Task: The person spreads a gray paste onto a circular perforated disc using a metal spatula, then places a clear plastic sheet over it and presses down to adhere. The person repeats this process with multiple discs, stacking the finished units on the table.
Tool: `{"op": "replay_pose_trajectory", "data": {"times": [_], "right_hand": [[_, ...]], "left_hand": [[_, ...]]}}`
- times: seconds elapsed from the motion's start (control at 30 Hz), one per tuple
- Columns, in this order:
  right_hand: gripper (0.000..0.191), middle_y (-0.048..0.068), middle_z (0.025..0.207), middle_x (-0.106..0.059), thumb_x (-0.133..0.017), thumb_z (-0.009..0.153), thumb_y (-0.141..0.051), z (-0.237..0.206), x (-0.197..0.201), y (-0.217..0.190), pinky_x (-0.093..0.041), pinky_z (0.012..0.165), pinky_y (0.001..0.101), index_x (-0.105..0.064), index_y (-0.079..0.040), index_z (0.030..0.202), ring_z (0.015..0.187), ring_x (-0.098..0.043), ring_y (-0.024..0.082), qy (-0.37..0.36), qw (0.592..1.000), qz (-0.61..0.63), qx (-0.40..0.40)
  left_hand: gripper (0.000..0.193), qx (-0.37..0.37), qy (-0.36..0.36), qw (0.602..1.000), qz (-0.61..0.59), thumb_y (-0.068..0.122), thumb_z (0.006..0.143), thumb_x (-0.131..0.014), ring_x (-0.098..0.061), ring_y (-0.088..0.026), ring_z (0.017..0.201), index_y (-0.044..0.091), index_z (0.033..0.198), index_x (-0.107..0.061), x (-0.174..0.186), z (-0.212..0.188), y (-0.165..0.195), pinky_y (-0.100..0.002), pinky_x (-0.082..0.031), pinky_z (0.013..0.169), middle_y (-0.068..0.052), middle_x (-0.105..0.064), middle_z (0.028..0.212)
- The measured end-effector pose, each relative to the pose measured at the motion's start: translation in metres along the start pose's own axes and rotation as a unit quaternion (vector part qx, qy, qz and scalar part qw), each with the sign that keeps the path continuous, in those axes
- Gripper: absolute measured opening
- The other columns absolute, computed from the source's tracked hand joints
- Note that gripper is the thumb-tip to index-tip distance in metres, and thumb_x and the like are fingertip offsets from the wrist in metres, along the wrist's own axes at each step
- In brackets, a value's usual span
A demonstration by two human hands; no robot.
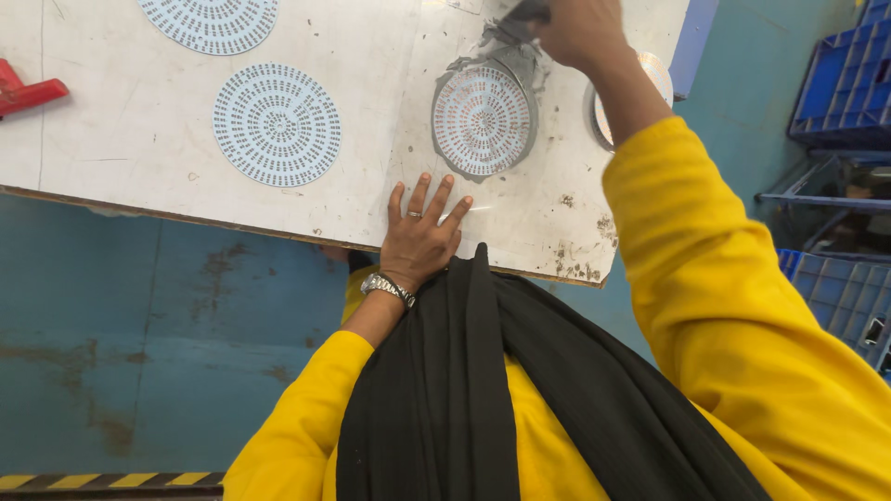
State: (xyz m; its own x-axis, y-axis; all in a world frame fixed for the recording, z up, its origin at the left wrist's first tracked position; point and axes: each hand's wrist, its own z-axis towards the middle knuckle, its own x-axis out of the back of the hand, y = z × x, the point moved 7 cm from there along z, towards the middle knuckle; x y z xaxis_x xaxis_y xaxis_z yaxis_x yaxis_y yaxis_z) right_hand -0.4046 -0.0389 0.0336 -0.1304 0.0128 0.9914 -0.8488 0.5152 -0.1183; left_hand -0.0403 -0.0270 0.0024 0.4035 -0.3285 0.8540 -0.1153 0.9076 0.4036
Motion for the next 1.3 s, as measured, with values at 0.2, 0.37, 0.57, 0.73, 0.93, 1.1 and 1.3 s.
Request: {"op": "replay_pose_trajectory", "data": {"times": [0.2,0.37,0.57,0.73,0.93,1.1,1.3], "right_hand": [[0.019,0.019,0.086,-0.073,-0.075,0.088,-0.027,-0.031,-0.012,0.003,-0.03,0.086,0.0564,-0.077,-0.008,0.09,0.088,-0.067,0.038,-0.045,0.993,-0.06,-0.087],[0.016,0.02,0.089,-0.072,-0.071,0.087,-0.021,-0.03,-0.023,-0.005,-0.03,0.089,0.0535,-0.079,-0.012,0.097,0.092,-0.068,0.037,-0.022,0.992,0.002,-0.121],[0.016,0.019,0.09,-0.072,-0.071,0.085,-0.018,-0.023,-0.029,-0.036,-0.029,0.087,0.0559,-0.078,-0.007,0.095,0.097,-0.066,0.036,-0.015,0.995,-0.007,-0.094],[0.016,0.017,0.092,-0.071,-0.072,0.085,-0.017,-0.018,-0.024,-0.071,-0.028,0.09,0.0574,-0.077,-0.007,0.097,0.102,-0.062,0.035,-0.004,0.999,-0.006,-0.042],[0.028,0.01,0.092,-0.074,-0.065,0.084,-0.002,-0.034,-0.015,-0.132,-0.021,0.097,0.0599,-0.082,-0.014,0.102,0.118,-0.058,0.027,0.034,0.997,-0.045,0.059],[0.039,0.009,0.095,-0.075,-0.063,0.088,0.002,-0.055,-0.007,-0.155,-0.017,0.103,0.0589,-0.083,-0.02,0.112,0.123,-0.056,0.025,0.026,0.984,-0.043,0.17],[0.027,0.0,0.097,-0.078,-0.061,0.104,-0.006,-0.08,-0.001,-0.17,-0.013,0.113,0.0562,-0.082,-0.022,0.112,0.128,-0.054,0.02,0.019,0.965,-0.063,0.252]], "left_hand": [[0.044,-0.002,0.001,1.0,0.0,0.031,0.094,-0.066,-0.036,-0.035,0.146,0.024,0.138,-0.068,0.003,0.0,-0.002,-0.062,-0.027,0.118,-0.01,-0.049,0.156],[0.045,-0.004,0.0,1.0,-0.002,0.031,0.094,-0.066,-0.037,-0.035,0.146,0.023,0.138,-0.067,0.003,0.0,-0.004,-0.062,-0.027,0.118,-0.011,-0.049,0.156],[0.046,0.002,-0.006,1.0,-0.01,0.03,0.094,-0.065,-0.036,-0.035,0.147,0.023,0.139,-0.067,0.004,-0.002,-0.006,-0.061,-0.025,0.12,-0.011,-0.049,0.156],[0.045,0.003,0.0,1.0,-0.011,0.03,0.095,-0.065,-0.036,-0.035,0.146,0.023,0.139,-0.067,0.004,-0.003,-0.006,-0.061,-0.024,0.12,-0.011,-0.049,0.156],[0.043,0.005,0.003,1.0,0.005,0.031,0.094,-0.065,-0.036,-0.035,0.146,0.023,0.137,-0.069,0.005,-0.004,-0.006,-0.06,-0.025,0.12,-0.01,-0.049,0.155],[0.042,0.002,0.007,1.0,0.006,0.03,0.094,-0.066,-0.036,-0.036,0.146,0.023,0.135,-0.069,0.002,-0.005,-0.006,-0.06,-0.025,0.12,-0.01,-0.05,0.154],[0.042,-0.008,0.015,1.0,0.007,0.03,0.095,-0.067,-0.039,-0.038,0.144,0.022,0.136,-0.07,0.002,-0.005,-0.003,-0.063,-0.027,0.118,-0.012,-0.056,0.143]]}}
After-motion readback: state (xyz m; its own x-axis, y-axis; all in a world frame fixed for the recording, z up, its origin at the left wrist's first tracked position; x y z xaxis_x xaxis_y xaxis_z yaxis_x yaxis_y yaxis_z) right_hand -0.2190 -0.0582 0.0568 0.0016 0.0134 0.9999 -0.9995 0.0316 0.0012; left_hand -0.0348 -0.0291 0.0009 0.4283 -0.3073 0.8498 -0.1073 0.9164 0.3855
